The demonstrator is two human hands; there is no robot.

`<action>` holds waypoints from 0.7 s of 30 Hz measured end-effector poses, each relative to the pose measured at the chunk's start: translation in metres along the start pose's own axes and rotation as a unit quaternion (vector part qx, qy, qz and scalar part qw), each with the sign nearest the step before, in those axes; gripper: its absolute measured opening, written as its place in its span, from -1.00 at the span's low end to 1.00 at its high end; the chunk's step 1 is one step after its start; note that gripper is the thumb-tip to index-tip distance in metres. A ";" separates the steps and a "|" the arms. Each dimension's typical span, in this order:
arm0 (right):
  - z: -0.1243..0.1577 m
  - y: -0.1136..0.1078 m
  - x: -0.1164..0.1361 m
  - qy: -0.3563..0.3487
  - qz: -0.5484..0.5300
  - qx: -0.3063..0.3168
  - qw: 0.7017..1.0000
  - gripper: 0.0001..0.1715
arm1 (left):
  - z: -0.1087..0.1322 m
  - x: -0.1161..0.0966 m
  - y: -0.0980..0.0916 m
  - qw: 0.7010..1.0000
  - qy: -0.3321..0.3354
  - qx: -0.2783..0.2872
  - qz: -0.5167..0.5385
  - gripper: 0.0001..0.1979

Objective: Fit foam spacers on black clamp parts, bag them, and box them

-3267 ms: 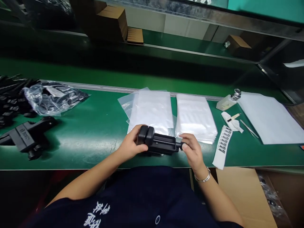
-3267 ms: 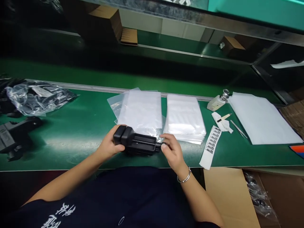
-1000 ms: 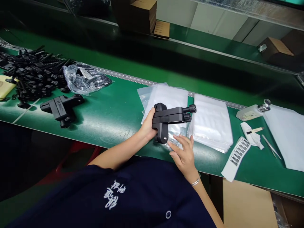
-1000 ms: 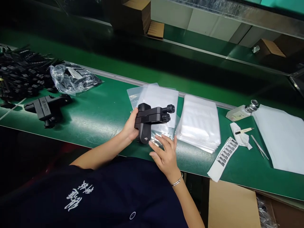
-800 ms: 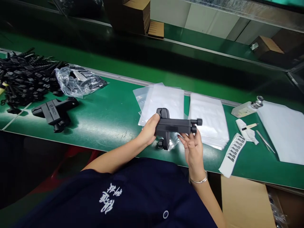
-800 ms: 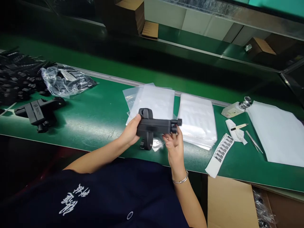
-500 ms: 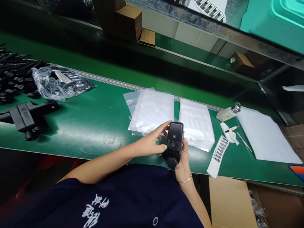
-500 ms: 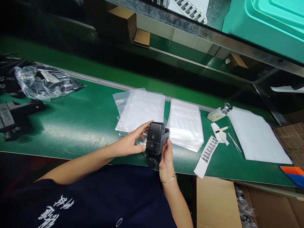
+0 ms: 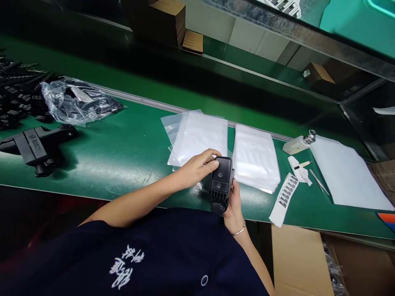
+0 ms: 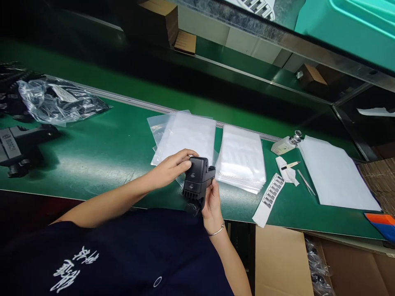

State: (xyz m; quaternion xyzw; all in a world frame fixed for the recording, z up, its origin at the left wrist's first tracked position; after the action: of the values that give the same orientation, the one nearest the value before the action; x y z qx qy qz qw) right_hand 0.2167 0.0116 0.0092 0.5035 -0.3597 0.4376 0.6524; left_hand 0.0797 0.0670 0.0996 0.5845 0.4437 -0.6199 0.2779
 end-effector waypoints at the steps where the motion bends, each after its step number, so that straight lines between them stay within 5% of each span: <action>1: -0.003 -0.002 0.000 0.001 -0.030 -0.005 1.000 -0.55 | 0.006 0.000 0.001 1.000 0.013 0.023 -0.013 -0.39; 4: -0.004 -0.013 0.009 -0.033 -0.096 -0.006 0.995 -0.61 | 0.026 0.004 0.005 0.993 0.056 0.085 -0.062 -0.04; 6: 0.001 -0.017 0.018 -0.058 -0.108 0.009 0.992 -0.50 | 0.036 0.010 0.001 0.992 0.072 0.083 -0.067 -0.04; 10: 0.005 -0.013 0.036 -0.076 -0.061 0.033 0.995 -0.36 | 0.039 0.024 -0.007 0.992 0.026 0.030 0.118 0.01; 13: -0.002 -0.008 0.043 -0.055 -0.007 0.033 0.998 -0.36 | 0.038 0.044 0.000 0.942 -0.067 -0.008 0.328 0.07; 15: -0.008 -0.008 0.044 -0.031 0.033 0.019 0.999 -0.49 | 0.041 0.060 0.012 0.897 -0.137 -0.017 0.419 -0.09; 21: -0.011 -0.011 0.043 -0.021 0.073 -0.014 0.997 -0.54 | 0.048 0.087 0.027 0.827 -0.225 -0.018 0.516 -0.35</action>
State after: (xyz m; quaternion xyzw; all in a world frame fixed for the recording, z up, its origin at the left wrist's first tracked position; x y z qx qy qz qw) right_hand 0.2427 0.0305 0.0416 0.4760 -0.4146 0.4684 0.6181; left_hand 0.0664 0.0280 0.0055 0.5672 0.0140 -0.4928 0.6597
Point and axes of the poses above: each hand's wrist, its own z-axis away from the middle knuckle, its own y-axis out of the palm, x = y × z, the point moved 10 cm from there along -z, towards the middle knuckle, and after that the axes turned 5 degrees about y, right-handed, at the moved point
